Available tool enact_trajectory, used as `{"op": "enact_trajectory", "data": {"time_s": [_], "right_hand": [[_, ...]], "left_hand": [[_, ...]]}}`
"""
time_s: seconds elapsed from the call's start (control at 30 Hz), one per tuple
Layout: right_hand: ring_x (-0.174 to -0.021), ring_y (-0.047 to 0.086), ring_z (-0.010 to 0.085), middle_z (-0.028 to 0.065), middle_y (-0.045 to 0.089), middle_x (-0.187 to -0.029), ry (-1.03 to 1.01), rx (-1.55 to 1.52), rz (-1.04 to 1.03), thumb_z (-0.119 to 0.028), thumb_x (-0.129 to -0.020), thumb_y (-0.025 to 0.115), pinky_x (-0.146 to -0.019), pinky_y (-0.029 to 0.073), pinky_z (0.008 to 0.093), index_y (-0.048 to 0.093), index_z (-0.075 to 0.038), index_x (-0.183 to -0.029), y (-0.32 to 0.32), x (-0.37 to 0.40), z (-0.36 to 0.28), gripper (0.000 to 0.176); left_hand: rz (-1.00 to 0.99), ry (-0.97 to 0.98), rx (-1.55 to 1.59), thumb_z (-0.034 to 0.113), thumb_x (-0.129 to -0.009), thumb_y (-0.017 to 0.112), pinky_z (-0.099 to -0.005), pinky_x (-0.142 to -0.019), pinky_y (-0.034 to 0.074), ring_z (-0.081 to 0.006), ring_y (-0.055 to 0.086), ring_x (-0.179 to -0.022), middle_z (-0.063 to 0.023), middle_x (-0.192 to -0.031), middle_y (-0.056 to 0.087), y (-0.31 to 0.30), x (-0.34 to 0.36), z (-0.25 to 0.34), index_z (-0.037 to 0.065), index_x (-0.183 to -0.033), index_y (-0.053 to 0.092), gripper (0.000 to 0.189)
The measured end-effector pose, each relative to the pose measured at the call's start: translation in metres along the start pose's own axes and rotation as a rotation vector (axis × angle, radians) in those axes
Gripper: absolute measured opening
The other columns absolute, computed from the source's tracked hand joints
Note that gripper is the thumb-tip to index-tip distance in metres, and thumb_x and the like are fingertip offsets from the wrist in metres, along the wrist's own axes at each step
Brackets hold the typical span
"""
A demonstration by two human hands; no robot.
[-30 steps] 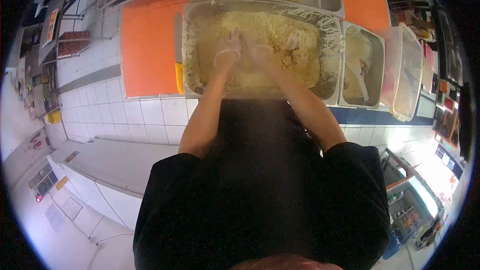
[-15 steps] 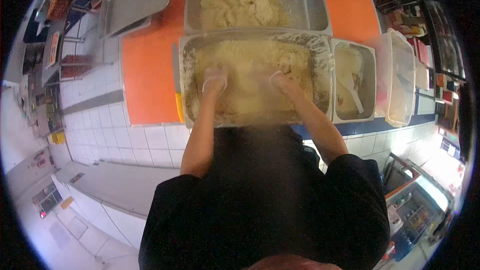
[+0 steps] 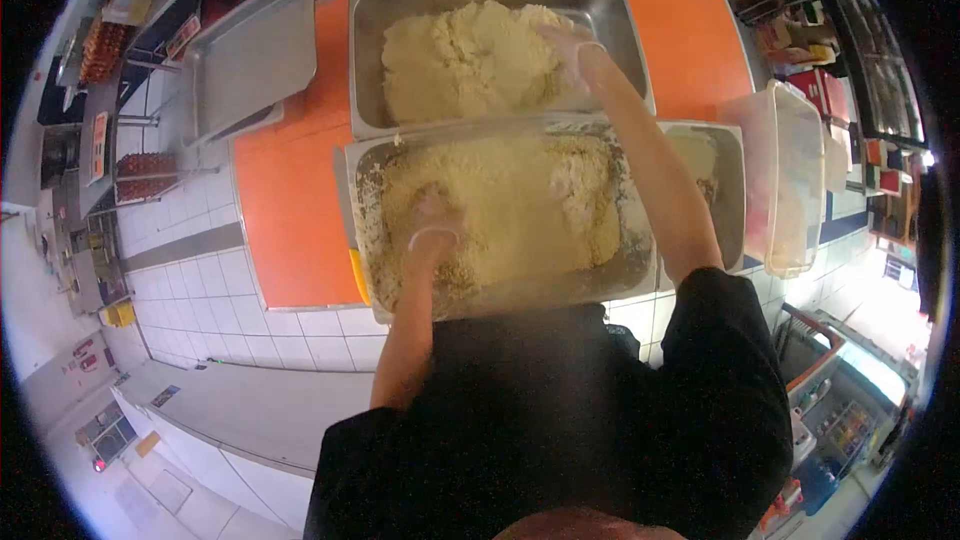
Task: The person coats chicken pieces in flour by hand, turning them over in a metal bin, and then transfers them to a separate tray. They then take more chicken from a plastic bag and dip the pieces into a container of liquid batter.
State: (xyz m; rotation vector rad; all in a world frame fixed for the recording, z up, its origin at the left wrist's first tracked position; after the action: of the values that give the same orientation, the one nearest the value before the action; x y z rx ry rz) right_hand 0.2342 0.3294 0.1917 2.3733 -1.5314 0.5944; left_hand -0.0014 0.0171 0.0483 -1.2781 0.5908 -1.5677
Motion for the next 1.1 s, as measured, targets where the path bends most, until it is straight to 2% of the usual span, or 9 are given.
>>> {"op": "enact_trajectory", "data": {"time_s": [0.13, 0.2, 0.37, 0.43, 0.5, 0.63, 0.7, 0.8, 1.1], "right_hand": [[-0.129, 0.045, 0.0294, 0.0193, 0.047, -0.14, -0.177, 0.062, 0.208, -0.045, -0.086, 0.066, -0.102, 0.039, 0.0444, 0.05, -0.001, -0.134, -0.006, -0.099, 0.023, 0.068], [-0.12, 0.05, 0.0273, 0.019, 0.053, -0.132, -0.137, 0.058, 0.208, -0.039, -0.087, 0.065, -0.095, 0.043, 0.0431, 0.051, 0.001, -0.131, -0.006, -0.125, 0.026, 0.061], [-0.114, 0.055, 0.029, 0.0176, 0.057, -0.124, 0.09, -0.296, 0.095, -0.042, -0.088, 0.063, -0.092, 0.047, 0.0418, 0.056, -0.005, -0.125, -0.05, -0.221, 0.1, 0.053], [-0.108, 0.059, 0.0321, 0.0161, 0.062, -0.117, -0.257, 0.961, 0.448, -0.044, -0.088, 0.061, -0.09, 0.048, 0.0431, 0.061, -0.011, -0.12, -0.036, -0.194, 0.07, 0.046], [-0.079, 0.062, 0.0156, 0.0077, 0.065, -0.089, -0.825, 0.81, 0.543, -0.022, -0.096, 0.053, -0.071, 0.051, 0.0327, 0.064, -0.005, -0.111, -0.059, -0.232, 0.116, 0.026], [-0.088, 0.065, 0.0244, 0.0115, 0.068, -0.098, -0.575, 0.798, 0.461, -0.037, -0.09, 0.058, -0.081, 0.051, 0.0364, 0.064, -0.009, -0.113, -0.005, -0.037, -0.005, 0.037], [-0.092, 0.066, 0.0287, 0.0134, 0.069, -0.103, -0.55, 0.773, 0.451, -0.044, -0.087, 0.06, -0.086, 0.052, 0.0383, 0.065, -0.011, -0.114, 0.006, 0.026, -0.03, 0.043], [-0.087, 0.067, 0.0242, 0.011, 0.069, -0.1, -0.22, 0.498, 0.31, -0.042, -0.087, 0.061, -0.082, 0.053, 0.0377, 0.064, -0.011, -0.114, 0.023, 0.111, -0.017, 0.041], [-0.079, 0.065, 0.0302, 0.0192, 0.067, -0.086, 0.227, 0.771, -0.307, -0.037, -0.091, 0.055, -0.074, 0.052, 0.0447, 0.059, -0.001, -0.116, 0.078, 0.231, 0.13, 0.043]], "left_hand": [[0.244, -0.015, -0.143, 0.05, -0.092, 0.049, -0.0487, -0.113, 0.024, -0.0375, 0.025, -0.141, -0.0232, -0.155, 0.017, 0.016, -0.002, -0.002, -0.001, -0.149, 0.016, 0.084], [-0.235, -0.317, 0.264, 0.048, -0.091, 0.05, -0.0469, -0.114, 0.024, -0.0377, 0.028, -0.14, -0.0247, -0.153, 0.023, -0.069, 0.01, 0.038, -0.002, -0.149, 0.016, 0.084], [-0.117, -0.295, 0.071, 0.044, -0.091, 0.051, -0.0465, -0.112, 0.029, -0.0376, 0.032, -0.138, -0.027, -0.148, 0.03, -0.051, 0.007, 0.035, -0.003, -0.147, 0.022, 0.079], [-0.07, -0.322, 0.112, 0.044, -0.09, 0.051, -0.0462, -0.112, 0.029, -0.0373, 0.032, -0.138, -0.0272, -0.148, 0.032, -0.038, 0.0, 0.028, -0.003, -0.147, 0.022, 0.079], [0.078, -0.059, 0.062, 0.048, -0.089, 0.053, -0.0451, -0.112, 0.03, -0.0369, 0.032, -0.138, -0.0275, -0.147, 0.032, 0.051, -0.011, -0.02, -0.002, -0.147, 0.023, 0.082], [-0.095, 0.141, -0.902, 0.044, -0.09, 0.051, -0.0425, -0.111, 0.032, -0.036, 0.035, -0.137, -0.0274, -0.148, 0.031, -0.01, -0.005, 0.02, -0.002, -0.148, 0.021, 0.08], [-0.244, -0.356, -0.025, 0.039, -0.092, 0.048, -0.0418, -0.106, 0.037, -0.0345, 0.04, -0.134, -0.0268, -0.147, 0.033, -0.067, 0.004, 0.047, -0.003, -0.145, 0.03, 0.07], [0.13, -0.09, 0.101, 0.042, -0.091, 0.051, -0.0422, -0.102, 0.041, -0.0352, 0.048, -0.127, -0.0264, -0.137, 0.048, -0.016, 0.006, 0.013, -0.002, -0.139, 0.041, 0.066], [-0.148, -0.122, 0.24, 0.021, -0.089, 0.051, -0.0455, -0.09, 0.048, -0.036, 0.063, -0.103, -0.024, -0.111, 0.064, -0.007, 0.063, 0.05, 0.0, -0.105, 0.066, 0.031]]}}
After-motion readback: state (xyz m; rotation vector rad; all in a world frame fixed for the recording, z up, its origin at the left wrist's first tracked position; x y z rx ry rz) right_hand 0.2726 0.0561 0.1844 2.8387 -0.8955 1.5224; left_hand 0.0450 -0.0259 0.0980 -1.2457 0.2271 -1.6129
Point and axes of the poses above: each hand's wrist, its own x-axis away from the middle knuckle, its own y-axis out of the palm, z = x × y, the point moved 1 cm from there along -x, towards the middle knuckle
